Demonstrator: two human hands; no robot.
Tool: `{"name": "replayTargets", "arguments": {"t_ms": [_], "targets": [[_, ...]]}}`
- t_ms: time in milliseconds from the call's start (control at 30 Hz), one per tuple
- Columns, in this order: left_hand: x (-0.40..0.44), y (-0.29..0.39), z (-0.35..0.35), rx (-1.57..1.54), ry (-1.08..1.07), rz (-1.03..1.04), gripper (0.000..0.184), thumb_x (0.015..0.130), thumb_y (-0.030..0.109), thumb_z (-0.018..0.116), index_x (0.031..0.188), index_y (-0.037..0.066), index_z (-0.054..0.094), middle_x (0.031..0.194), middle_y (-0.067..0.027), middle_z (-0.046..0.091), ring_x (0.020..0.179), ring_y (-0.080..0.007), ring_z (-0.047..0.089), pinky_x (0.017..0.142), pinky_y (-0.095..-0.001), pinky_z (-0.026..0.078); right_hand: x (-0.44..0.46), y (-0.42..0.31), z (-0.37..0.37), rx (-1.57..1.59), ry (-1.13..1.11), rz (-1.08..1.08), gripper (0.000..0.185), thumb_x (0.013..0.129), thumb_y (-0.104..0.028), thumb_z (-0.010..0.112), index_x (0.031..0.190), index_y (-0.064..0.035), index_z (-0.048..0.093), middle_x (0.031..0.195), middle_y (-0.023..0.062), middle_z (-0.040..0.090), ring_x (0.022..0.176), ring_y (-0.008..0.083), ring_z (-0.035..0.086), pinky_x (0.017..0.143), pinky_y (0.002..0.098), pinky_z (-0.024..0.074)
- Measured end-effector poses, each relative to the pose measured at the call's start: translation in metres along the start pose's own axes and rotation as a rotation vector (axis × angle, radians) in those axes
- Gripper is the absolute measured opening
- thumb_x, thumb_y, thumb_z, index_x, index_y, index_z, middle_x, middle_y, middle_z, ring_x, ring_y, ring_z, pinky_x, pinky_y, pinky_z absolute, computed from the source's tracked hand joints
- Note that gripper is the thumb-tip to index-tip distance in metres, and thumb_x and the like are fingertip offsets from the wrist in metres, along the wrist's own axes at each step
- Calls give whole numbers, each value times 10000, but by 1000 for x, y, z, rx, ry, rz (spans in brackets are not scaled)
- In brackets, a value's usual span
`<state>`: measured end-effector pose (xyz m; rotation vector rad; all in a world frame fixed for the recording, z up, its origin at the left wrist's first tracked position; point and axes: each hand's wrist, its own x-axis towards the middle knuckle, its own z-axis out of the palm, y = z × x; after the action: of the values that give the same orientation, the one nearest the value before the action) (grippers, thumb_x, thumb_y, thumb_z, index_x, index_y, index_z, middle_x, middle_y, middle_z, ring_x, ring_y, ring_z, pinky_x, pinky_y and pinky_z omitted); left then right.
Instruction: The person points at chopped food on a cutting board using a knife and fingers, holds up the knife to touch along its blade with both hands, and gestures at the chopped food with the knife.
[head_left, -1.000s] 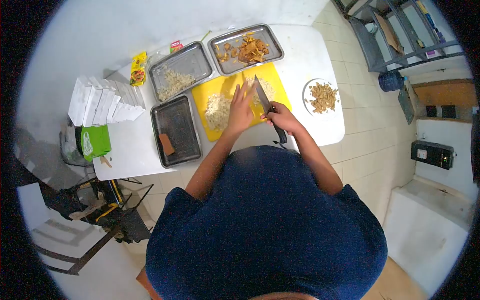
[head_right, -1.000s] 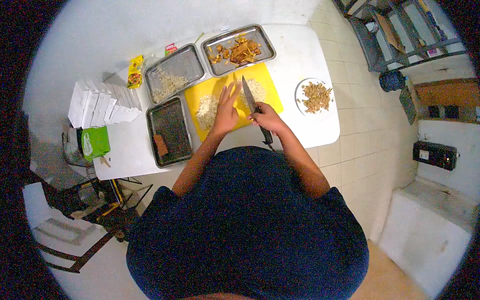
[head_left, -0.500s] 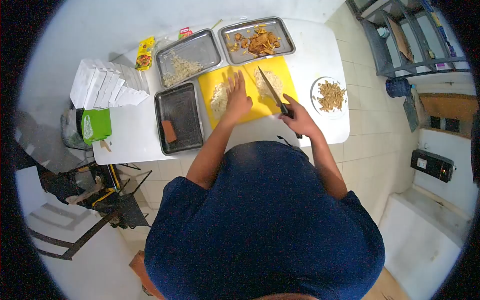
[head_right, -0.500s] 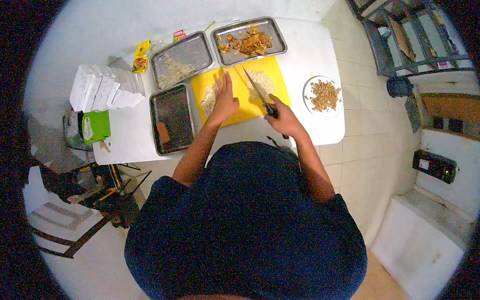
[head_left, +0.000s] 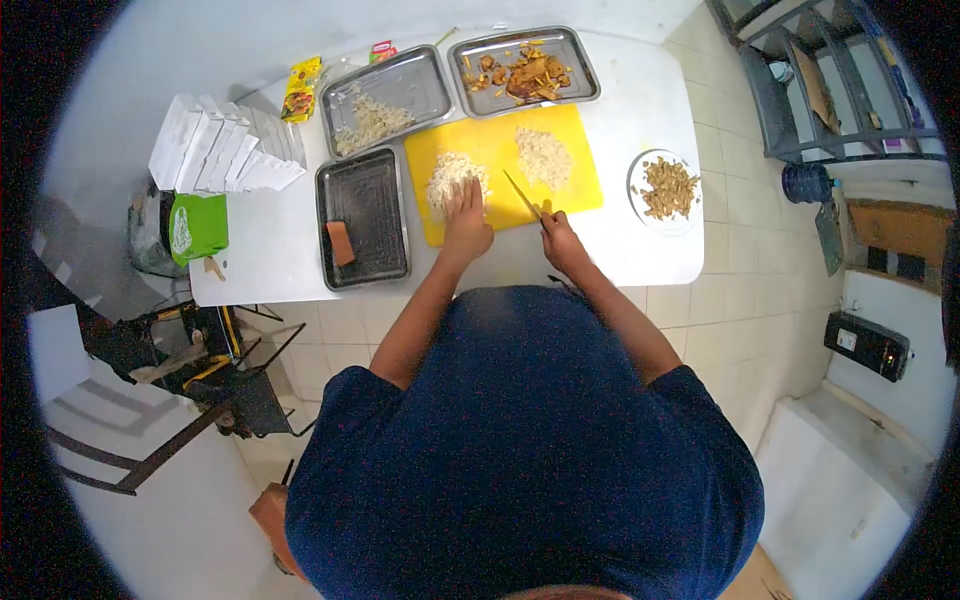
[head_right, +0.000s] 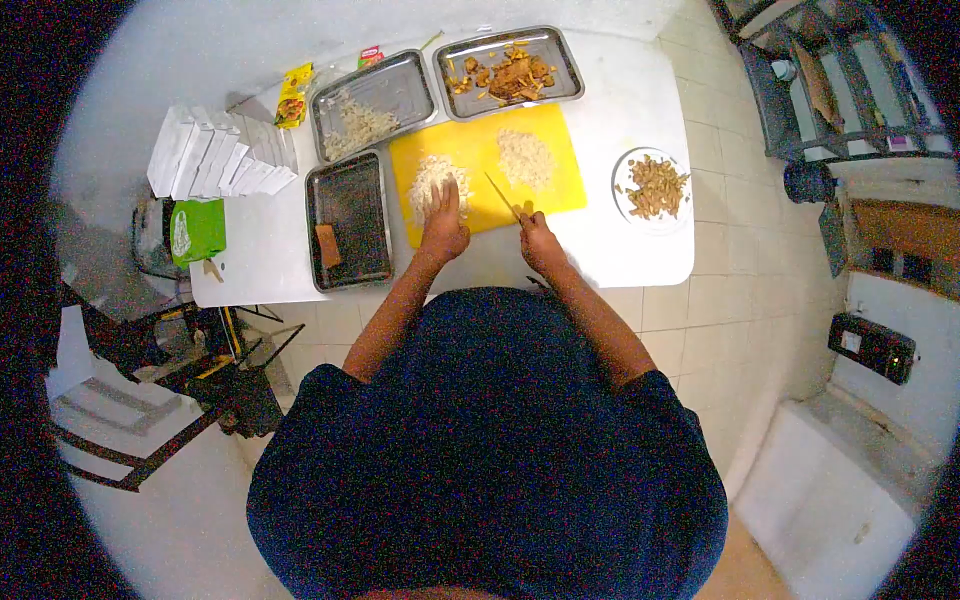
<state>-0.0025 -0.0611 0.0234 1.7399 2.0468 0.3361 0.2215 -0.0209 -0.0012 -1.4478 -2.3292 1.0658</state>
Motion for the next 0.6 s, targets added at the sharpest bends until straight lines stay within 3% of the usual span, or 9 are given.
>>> {"name": "replayTargets", "arguments": {"t_ms": [167, 267, 367, 467, 600], "targets": [[-8, -2, 11, -5, 21, 89, 778, 742, 73, 541, 1454, -60, 260, 1510, -252, 283, 1443, -419, 164, 1154, -556, 153, -3, -4, -6, -27, 34, 17, 343, 914, -95, 529, 1239, 14, 523, 1067, 279, 556, 941, 439, 590, 844, 475, 499], [-5, -6, 24, 38, 34, 125, 718, 747, 80, 542, 1417, -67, 329, 1481, -258, 328, 1434, -422, 191, 1151, -555, 165, -4, 12, 0, -17, 63, -124, 351, 919, -122, 534, 1245, 6, 528, 1131, 283, 580, 1017, 428, 587, 836, 479, 503], [-2, -11, 36, 82, -42, 132, 699, 760, 101, 543, 1408, -68, 342, 1477, -259, 333, 1433, -420, 196, 1153, -550, 165, -7, 18, -4, -88, -47, -91, 388, 942, -191, 483, 1291, -23, 507, 1165, 282, 587, 1005, 410, 606, 829, 508, 510], [-4, -9, 34, 188, -162, 114, 688, 772, 133, 545, 1402, -65, 353, 1488, -252, 322, 1440, -401, 192, 1162, -541, 147, -2, 21, -16, -50, -50, 111, 377, 947, -214, 485, 1278, -37, 520, 1071, 269, 626, 971, 425, 611, 825, 510, 505], [-8, -13, 41, 304, -183, 126, 716, 783, 174, 541, 1429, -52, 332, 1521, -236, 281, 1452, -369, 176, 1171, -530, 122, 7, 13, -24, -25, 0, -16, 339, 945, -173, 501, 1244, -17, 540, 1031, 258, 641, 955, 435, 610, 816, 487, 491]]}}
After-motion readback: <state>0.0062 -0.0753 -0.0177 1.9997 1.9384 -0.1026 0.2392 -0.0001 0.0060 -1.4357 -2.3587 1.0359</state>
